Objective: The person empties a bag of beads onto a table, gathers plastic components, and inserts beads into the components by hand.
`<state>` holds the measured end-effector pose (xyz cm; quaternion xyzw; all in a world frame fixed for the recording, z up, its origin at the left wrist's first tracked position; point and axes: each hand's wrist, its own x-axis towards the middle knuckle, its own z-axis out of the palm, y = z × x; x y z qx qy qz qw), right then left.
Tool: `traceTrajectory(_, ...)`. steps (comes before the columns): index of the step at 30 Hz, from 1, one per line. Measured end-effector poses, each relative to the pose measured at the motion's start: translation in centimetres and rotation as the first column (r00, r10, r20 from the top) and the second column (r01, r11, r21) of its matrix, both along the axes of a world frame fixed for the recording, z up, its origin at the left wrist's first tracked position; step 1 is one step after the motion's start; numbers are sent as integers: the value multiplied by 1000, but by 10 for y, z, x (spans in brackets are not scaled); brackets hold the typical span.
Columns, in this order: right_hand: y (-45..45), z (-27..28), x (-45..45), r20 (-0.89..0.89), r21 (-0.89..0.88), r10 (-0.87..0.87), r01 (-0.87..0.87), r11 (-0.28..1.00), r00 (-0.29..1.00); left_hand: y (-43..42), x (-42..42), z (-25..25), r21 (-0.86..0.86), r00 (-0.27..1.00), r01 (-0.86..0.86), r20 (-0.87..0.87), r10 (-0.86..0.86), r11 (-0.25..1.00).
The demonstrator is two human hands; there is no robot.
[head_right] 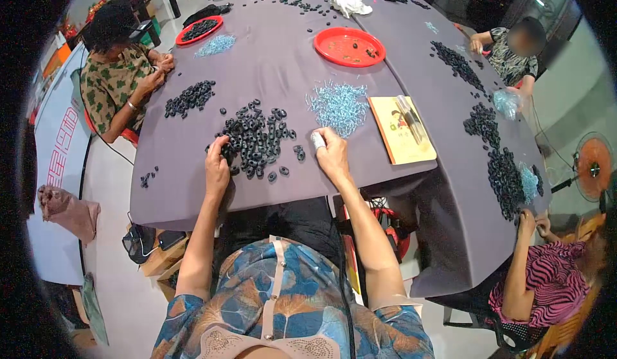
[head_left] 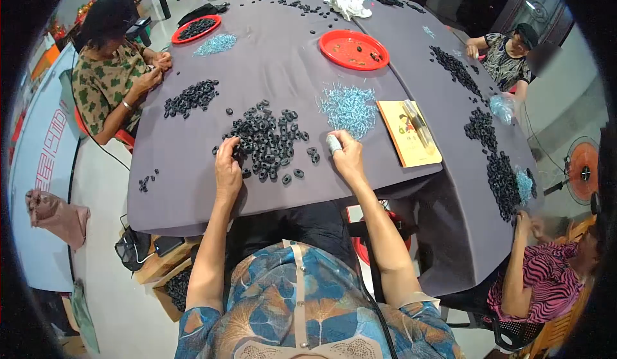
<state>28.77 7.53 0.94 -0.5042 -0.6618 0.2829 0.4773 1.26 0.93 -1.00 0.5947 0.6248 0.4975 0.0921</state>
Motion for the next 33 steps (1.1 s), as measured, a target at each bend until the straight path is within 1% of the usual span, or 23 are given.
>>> traceTrajectory(3, 1, -5, -1, 22, -3, -17, 17, 1000, 1000, 2, 0, 0, 20, 1000, 13, 15, -14, 1000)
traceTrajectory(4, 0, -3, -4, 2, 47, -23, 23, 999, 1000, 0, -1, -1, 20, 1000, 10, 11, -10, 1000)
traceTrajectory(6, -2, 2, -3, 20, -29, -28, 29, 999, 999, 2, -3, -4, 28, 1000, -14, -15, 15, 1000)
traceTrajectory(7, 0, -3, -3, 19, 25, -37, 37, 999, 999, 3, -4, -6, 36, 1000, -18, -17, 18, 999)
traceTrajectory(8, 2, -6, -1, -5, 13, -29, 29, 999, 1000, 4, -5, -9, 44, 1000, -19, -17, 20, 999)
traceTrajectory(9, 0, -3, -2, 10, -5, -38, 38, 999, 999, 5, -5, -7, 80, 1000, -22, -7, 23, 997)
traceTrajectory(10, -1, 0, -1, 25, -21, -50, 50, 999, 998, 4, -3, -5, 64, 998, -41, 55, 38, 997)
traceTrajectory(12, 2, -7, 1, -8, 14, -104, 104, 994, 995, 1, -1, 1, 33, 983, -70, 174, 63, 997)
traceTrajectory(13, 3, -10, 3, -28, 34, -136, 137, 990, 990, 2, -2, -2, 31, 975, -93, 203, 85, 995)
traceTrajectory(16, 2, -15, 12, -136, 79, -239, 251, 965, 961, -1, 2, 5, 35, 944, -97, 320, 81, 995)
traceTrajectory(18, 1, -17, 14, -238, 7, -226, 235, 972, 945, 1, -3, -1, 53, 949, -99, 307, 79, 994)
traceTrajectory(19, 1, -17, 14, -202, 14, -191, 198, 980, 961, 2, -7, -4, 61, 952, -105, 296, 82, 993)
traceTrajectory(20, -1, -16, 13, -167, 20, -157, 163, 986, 973, 2, -10, -7, 53, 939, -106, 335, 82, 993)
traceTrajectory(23, -15, 4, 4, 132, -1, -85, 85, 996, 988, 5, -12, -12, 65, 893, -87, 448, 48, 994)
traceTrajectory(26, -13, -4, 2, 245, 266, -10, -58, 962, 970, 4, -12, -9, 43, 878, -104, 473, 71, 994)
traceTrajectory(29, -18, 0, 0, 254, 209, 44, -99, 973, 966, 4, -15, -11, 83, 833, -119, 550, 54, 989)
traceTrajectory(32, -20, 4, 1, 245, 145, 48, -85, 986, 968, 0, -21, -3, 218, 798, -210, 601, 38, 953)
traceTrajectory(33, -21, 3, 2, 212, 118, 52, -79, 990, 976, -2, -24, -6, 246, 831, -227, 554, 56, 942)
